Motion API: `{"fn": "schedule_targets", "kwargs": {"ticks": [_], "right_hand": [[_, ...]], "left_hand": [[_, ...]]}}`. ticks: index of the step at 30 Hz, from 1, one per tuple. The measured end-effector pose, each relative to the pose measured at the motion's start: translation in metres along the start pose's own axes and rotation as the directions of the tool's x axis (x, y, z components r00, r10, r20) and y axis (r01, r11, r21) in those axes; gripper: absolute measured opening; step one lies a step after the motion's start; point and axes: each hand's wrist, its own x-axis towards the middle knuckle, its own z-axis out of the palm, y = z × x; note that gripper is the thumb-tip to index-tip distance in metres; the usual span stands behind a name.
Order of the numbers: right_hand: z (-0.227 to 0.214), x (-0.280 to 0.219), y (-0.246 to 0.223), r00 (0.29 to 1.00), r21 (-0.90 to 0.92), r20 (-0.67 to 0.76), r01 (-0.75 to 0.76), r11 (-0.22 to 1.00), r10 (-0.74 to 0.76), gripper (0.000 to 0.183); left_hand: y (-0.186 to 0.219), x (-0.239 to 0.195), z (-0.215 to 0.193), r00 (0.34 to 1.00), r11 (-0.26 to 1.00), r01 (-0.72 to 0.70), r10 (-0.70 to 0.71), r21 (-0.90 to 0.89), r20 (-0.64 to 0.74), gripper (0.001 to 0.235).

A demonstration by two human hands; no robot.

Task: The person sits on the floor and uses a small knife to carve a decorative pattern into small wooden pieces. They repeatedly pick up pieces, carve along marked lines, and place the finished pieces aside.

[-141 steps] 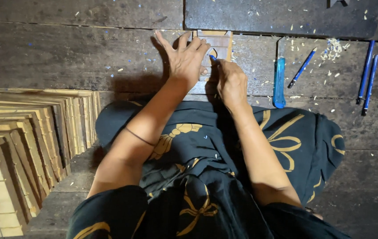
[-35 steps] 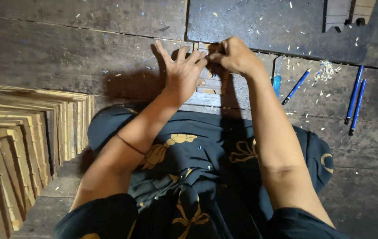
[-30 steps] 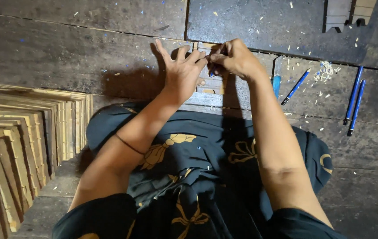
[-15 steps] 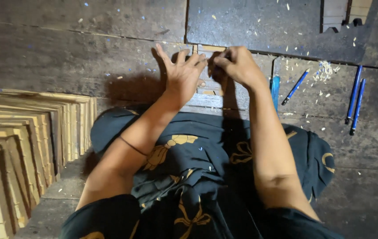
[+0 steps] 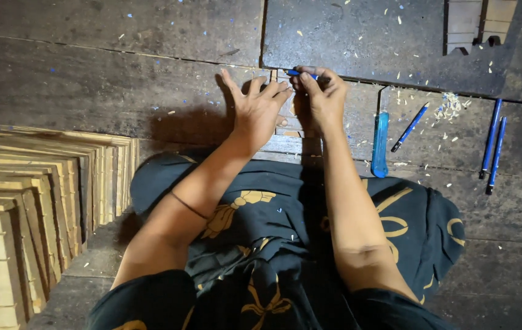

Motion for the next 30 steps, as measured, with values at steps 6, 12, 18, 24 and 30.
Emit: {"fn": "schedule_targets", "kwargs": {"ticks": [6,12,18,24,30], "right_hand": [[-0.003,0.013,-0.015,0.981,-0.390,0.169,0.157,0.907,-0.097,0.009],[0.008,0.029,-0.047,0.976,-0.661,0.206,0.081,0.746,0.076,0.008],[0.012,0.040,-0.082,0.934,-0.847,0.111,-0.091,0.524,0.341,0.003],[-0.005,0.030,-0.043,0.821,-0.813,0.565,0.571,0.108,-0.087,0.016],[-0.009,-0.053,-0.048,0.891,-0.881,0.350,0.418,0.221,-0.289,0.045]], "left_hand": [[-0.001,0.001,0.002,1.000,1.000,0.004,-0.003,-0.018,0.021,0.064],[-0.007,0.000,0.015,0.994,0.994,-0.068,0.075,0.089,-0.074,0.069],[0.009,0.012,-0.010,0.969,0.993,0.069,-0.091,0.101,0.230,0.062],[0.014,0.017,-0.013,0.948,0.988,0.108,-0.135,0.107,0.287,0.061],[0.011,0.003,-0.016,0.998,0.999,0.044,-0.045,0.022,0.049,0.057]]}}
